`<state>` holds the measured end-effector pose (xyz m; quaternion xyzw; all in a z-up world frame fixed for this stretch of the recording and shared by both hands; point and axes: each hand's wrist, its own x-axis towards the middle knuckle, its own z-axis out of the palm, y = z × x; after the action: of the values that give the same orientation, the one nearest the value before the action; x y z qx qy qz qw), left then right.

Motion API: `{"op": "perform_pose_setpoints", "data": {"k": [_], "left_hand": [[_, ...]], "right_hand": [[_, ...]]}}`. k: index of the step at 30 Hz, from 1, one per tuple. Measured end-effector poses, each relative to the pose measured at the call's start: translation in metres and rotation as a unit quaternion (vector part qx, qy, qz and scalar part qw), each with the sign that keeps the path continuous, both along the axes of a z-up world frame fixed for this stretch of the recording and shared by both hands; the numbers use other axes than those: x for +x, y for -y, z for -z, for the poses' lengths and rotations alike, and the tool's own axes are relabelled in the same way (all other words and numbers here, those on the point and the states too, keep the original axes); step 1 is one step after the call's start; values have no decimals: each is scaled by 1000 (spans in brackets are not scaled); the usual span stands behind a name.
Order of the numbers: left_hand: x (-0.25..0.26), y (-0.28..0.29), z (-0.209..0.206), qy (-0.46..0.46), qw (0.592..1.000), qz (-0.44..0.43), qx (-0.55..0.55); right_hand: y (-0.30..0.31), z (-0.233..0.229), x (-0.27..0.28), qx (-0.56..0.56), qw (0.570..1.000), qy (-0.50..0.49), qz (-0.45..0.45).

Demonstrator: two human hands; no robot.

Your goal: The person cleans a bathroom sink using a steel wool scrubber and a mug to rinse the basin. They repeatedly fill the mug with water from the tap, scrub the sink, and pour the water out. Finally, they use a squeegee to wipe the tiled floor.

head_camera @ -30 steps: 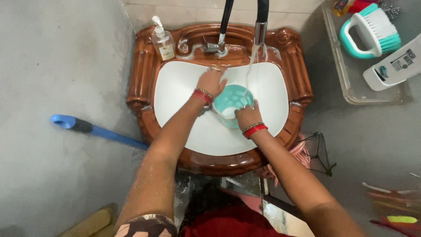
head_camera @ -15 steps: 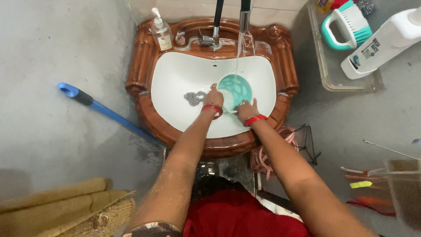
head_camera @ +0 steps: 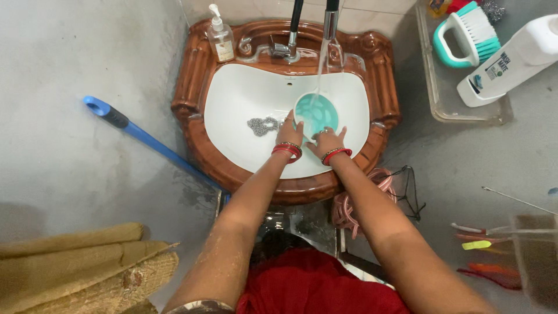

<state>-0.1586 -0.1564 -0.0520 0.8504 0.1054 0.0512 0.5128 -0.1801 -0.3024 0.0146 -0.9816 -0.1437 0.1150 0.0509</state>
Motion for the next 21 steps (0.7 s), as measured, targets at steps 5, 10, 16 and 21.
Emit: {"op": "perform_pose_setpoints", "data": {"k": [5, 10, 16, 21], "left_hand": [[-23, 9, -3, 157, 986, 49, 34], [-37, 4, -18, 179, 984, 19, 13], [-34, 1, -14, 133, 990, 2, 39], [-35, 0, -12, 74, 996, -7, 39]], "right_hand": [[12, 57, 23, 42, 986, 107, -119], [23, 90, 38, 123, 975, 133, -131], [14, 56, 24, 57, 971, 188, -137], [12, 47, 20, 72, 965, 208, -140]]}}
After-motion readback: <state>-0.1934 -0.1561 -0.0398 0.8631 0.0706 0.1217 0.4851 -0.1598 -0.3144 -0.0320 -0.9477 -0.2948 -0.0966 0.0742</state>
